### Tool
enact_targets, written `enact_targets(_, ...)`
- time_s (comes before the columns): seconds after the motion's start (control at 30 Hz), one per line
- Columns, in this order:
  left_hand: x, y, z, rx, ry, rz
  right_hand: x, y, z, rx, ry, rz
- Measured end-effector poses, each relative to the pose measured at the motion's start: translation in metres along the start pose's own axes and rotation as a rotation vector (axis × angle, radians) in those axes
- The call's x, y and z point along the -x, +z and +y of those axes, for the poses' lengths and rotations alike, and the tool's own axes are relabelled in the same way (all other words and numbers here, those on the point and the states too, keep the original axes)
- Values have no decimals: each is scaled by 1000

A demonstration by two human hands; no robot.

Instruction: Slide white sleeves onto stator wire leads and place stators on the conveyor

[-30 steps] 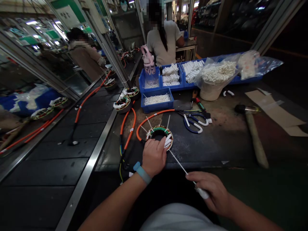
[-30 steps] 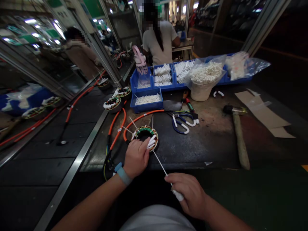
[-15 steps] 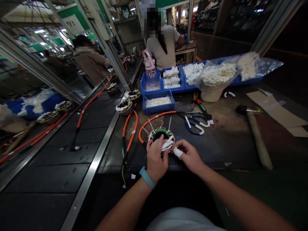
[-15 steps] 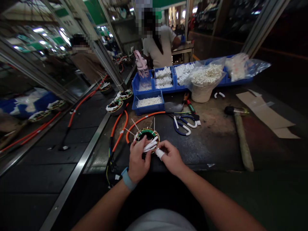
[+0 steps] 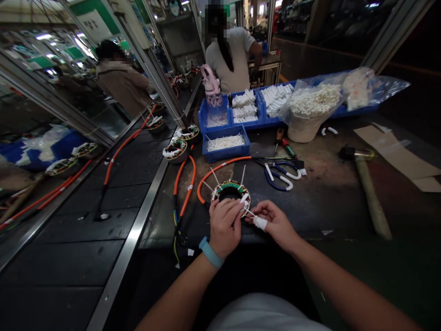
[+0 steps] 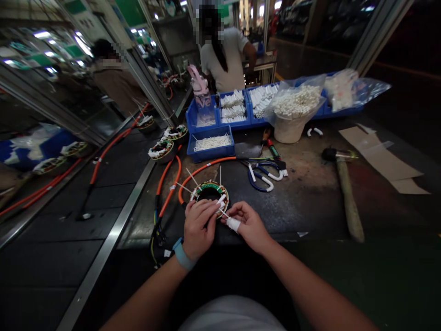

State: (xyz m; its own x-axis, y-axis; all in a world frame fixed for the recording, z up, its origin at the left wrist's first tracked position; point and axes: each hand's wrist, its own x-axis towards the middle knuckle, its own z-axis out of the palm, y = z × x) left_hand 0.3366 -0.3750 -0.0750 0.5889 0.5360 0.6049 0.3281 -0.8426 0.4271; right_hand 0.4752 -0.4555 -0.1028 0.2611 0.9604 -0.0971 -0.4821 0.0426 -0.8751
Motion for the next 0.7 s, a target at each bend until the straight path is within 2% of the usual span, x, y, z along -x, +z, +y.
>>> enact_targets(0.27, 0, 0, -1, -15, 17, -1, 2, 2, -4, 5, -18, -1)
enact_targets(0.5, 1, 1, -2, -26, 18, 9, -20, 14, -6, 96, 103, 131)
enact_targets(0.6, 2, 1, -3, -28, 21, 13, -22, 13, -6, 114, 71, 108)
enact_targets(0.7, 2, 2, -3, -22, 21, 6, -12, 6, -6, 71, 17, 29)
